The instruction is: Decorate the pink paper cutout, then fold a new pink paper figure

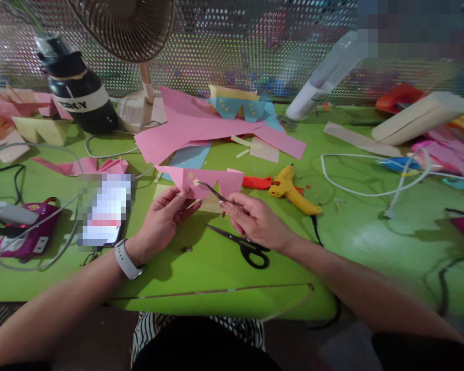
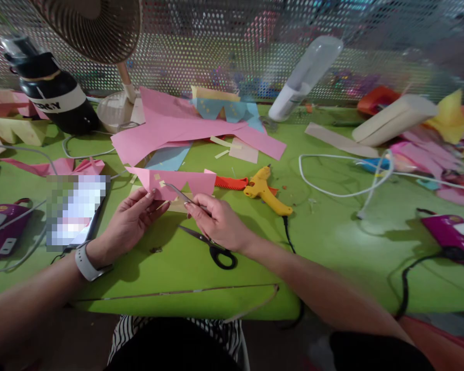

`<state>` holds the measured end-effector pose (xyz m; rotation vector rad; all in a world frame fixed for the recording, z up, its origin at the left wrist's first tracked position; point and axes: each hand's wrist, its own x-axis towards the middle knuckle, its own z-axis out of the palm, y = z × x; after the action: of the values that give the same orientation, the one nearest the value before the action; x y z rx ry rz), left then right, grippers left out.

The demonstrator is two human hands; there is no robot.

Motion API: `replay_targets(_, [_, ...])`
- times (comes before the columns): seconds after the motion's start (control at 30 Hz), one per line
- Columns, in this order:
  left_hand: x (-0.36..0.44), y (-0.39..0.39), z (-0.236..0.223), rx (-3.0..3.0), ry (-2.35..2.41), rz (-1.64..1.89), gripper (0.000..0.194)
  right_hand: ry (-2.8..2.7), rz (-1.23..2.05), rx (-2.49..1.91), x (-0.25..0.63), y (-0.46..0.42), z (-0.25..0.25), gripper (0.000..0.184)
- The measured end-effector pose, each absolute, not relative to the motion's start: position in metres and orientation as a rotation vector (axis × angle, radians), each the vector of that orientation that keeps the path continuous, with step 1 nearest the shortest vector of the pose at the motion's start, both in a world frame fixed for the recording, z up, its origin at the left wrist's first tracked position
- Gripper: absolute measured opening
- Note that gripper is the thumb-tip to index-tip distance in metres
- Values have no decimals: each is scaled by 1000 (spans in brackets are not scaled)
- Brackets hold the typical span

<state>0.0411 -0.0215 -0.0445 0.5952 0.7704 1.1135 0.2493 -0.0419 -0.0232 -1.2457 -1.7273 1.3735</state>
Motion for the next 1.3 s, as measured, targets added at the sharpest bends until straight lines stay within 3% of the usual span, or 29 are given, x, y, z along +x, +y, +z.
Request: replay_targets(1.3, [40, -22, -45, 584, 701, 1114, 12, -1784, 1221, -1176, 246, -40, -27, 25])
